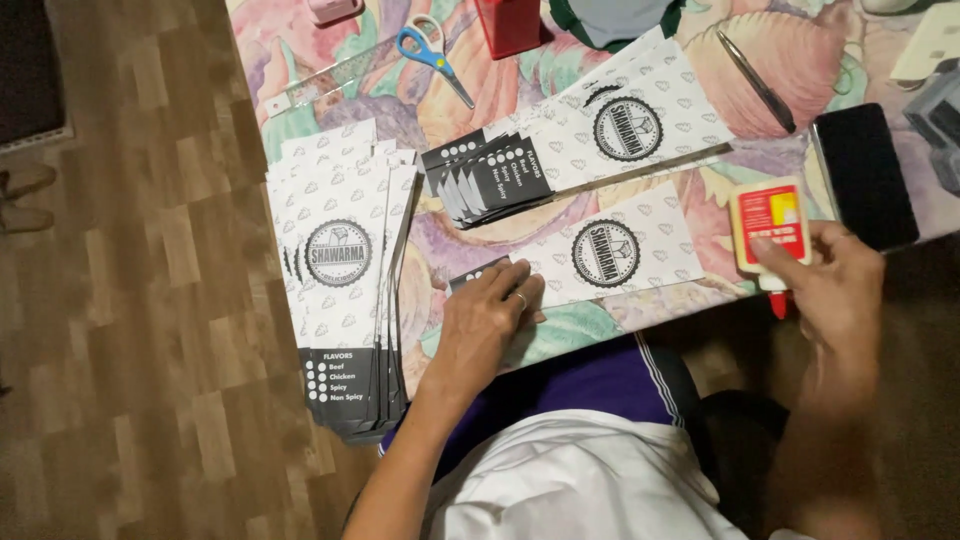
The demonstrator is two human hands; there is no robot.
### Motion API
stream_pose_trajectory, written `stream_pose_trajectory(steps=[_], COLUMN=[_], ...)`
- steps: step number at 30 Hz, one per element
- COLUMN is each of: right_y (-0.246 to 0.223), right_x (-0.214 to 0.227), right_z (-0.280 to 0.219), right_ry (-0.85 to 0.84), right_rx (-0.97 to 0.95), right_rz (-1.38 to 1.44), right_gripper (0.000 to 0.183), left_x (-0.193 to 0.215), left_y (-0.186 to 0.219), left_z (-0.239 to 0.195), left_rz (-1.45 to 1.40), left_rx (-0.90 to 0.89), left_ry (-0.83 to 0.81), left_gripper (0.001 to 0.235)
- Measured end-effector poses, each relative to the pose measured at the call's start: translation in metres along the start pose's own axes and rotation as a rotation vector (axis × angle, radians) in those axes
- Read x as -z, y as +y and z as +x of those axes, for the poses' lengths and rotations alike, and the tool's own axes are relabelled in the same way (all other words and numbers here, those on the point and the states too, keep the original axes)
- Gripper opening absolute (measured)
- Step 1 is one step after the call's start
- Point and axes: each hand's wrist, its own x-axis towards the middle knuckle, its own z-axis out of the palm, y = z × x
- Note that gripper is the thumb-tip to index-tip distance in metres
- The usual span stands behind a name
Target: Applying glue to the edges of paper bags and folding them to complete the assembly.
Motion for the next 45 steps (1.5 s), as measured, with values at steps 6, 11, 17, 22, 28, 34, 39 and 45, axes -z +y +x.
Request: stream_pose_trajectory(steps=[6,11,17,22,28,34,39,45], right_y=[-0.028,0.010,0.028,0.048,0.066,0.055,0.061,0.005], right_x=[0.019,-0.001,-0.034,-0.036,-0.019,-0.026,-0.053,-0.099], right_z=[-0.050,-0.063,-0.059,-0.050,-0.034,-0.041,-0.052,-0.086], right_ry=[0.207,0.441,0.326,0.272,0.374,0.312,0.296,0.089], right_rx=[0.086,0.123,0.360,0.401,0.408,0.415,0.336,0.276], right_rz=[0.584,0.644,0.496,0.416,0.475,0.487,0.479,0.547], right_gripper=[0.052,0.052,0.048,0.053,0.066,0.052,0.058,0.060], left_x=[0.000,0.014,0.018,0.018,0.019,0.010,0.009,0.005], left_y=[-0.023,-0.026,-0.037,-0.038,-0.042,-0.049,-0.054,-0.068], left_z=[0.004,0.019,0.030,0.032,0.033,0.032,0.033,0.034], left_rz=[-0.086,-0.139,-0.223,-0.240,-0.252,-0.249,-0.303,-0.391], left_rx=[0.058,0.168,0.240,0.264,0.272,0.286,0.344,0.387], left_ry=[-0.195,-0.275,-0.322,-0.336,-0.343,-0.326,-0.355,-0.365], left_gripper=[0.011,0.012,0.017,0.019,0.018,0.017,0.022,0.022])
